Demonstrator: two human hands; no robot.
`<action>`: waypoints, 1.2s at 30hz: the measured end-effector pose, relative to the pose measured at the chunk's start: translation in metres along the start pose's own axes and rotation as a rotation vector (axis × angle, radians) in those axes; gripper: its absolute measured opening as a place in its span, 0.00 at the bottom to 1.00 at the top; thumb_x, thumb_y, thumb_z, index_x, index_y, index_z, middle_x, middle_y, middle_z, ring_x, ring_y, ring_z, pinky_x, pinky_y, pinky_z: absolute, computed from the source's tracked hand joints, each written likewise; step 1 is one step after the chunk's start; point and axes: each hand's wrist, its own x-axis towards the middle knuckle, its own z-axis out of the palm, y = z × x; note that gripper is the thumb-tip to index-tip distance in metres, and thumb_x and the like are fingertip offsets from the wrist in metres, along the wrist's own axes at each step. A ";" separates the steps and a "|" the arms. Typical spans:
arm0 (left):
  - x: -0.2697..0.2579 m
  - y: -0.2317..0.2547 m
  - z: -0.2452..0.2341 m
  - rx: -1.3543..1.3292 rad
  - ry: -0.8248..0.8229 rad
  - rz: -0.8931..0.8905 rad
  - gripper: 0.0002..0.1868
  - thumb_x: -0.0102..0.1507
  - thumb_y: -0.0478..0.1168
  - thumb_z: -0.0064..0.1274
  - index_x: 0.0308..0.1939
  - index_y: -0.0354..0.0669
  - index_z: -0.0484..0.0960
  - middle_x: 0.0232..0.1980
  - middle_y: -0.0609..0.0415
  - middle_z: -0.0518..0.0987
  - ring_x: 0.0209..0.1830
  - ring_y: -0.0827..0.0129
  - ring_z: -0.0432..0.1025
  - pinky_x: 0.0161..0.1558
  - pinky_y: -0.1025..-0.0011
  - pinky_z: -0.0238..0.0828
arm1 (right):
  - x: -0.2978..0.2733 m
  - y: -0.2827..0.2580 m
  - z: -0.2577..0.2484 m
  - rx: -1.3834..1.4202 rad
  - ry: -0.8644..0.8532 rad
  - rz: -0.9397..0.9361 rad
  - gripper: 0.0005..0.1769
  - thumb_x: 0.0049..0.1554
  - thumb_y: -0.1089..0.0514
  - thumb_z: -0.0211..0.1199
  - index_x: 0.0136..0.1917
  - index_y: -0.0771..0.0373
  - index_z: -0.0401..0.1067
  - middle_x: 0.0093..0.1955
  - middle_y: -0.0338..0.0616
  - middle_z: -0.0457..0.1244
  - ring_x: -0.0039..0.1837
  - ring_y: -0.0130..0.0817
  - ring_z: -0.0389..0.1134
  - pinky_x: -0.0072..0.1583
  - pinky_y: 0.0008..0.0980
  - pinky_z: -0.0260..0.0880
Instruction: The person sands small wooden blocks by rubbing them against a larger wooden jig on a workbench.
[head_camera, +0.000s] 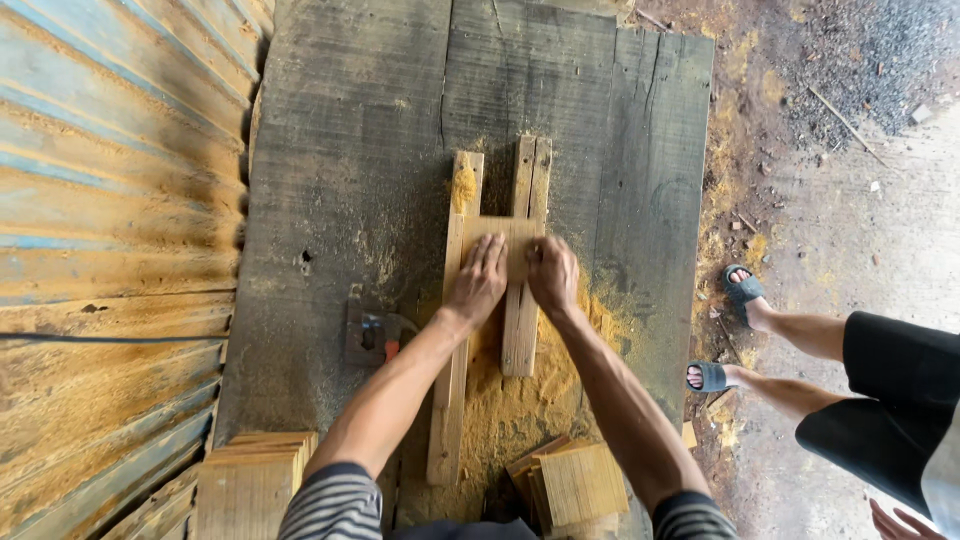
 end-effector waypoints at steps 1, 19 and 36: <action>-0.002 0.006 -0.008 -0.002 -0.004 0.000 0.26 0.59 0.29 0.62 0.62 0.29 0.81 0.66 0.33 0.79 0.68 0.42 0.75 0.68 0.55 0.73 | -0.006 -0.005 -0.007 0.000 -0.003 0.003 0.09 0.68 0.58 0.58 0.54 0.59 0.78 0.46 0.46 0.66 0.50 0.42 0.72 0.52 0.41 0.75; -0.409 -0.061 -0.285 -0.069 -0.799 -1.237 0.86 0.38 0.79 0.70 0.86 0.58 0.34 0.87 0.34 0.33 0.86 0.33 0.31 0.76 0.29 0.32 | -0.370 0.080 -0.157 -0.018 -0.325 0.464 0.26 0.66 0.46 0.52 0.76 0.45 0.69 0.72 0.43 0.68 0.66 0.41 0.75 0.62 0.43 0.79; -0.215 -0.002 -0.334 -0.374 -0.247 -1.280 0.60 0.46 0.53 0.75 0.79 0.45 0.64 0.64 0.38 0.75 0.58 0.48 0.75 0.49 0.49 0.85 | -0.264 -0.072 -0.099 0.402 -0.199 0.148 0.19 0.62 0.57 0.61 0.66 0.57 0.77 0.62 0.44 0.73 0.57 0.33 0.75 0.58 0.29 0.81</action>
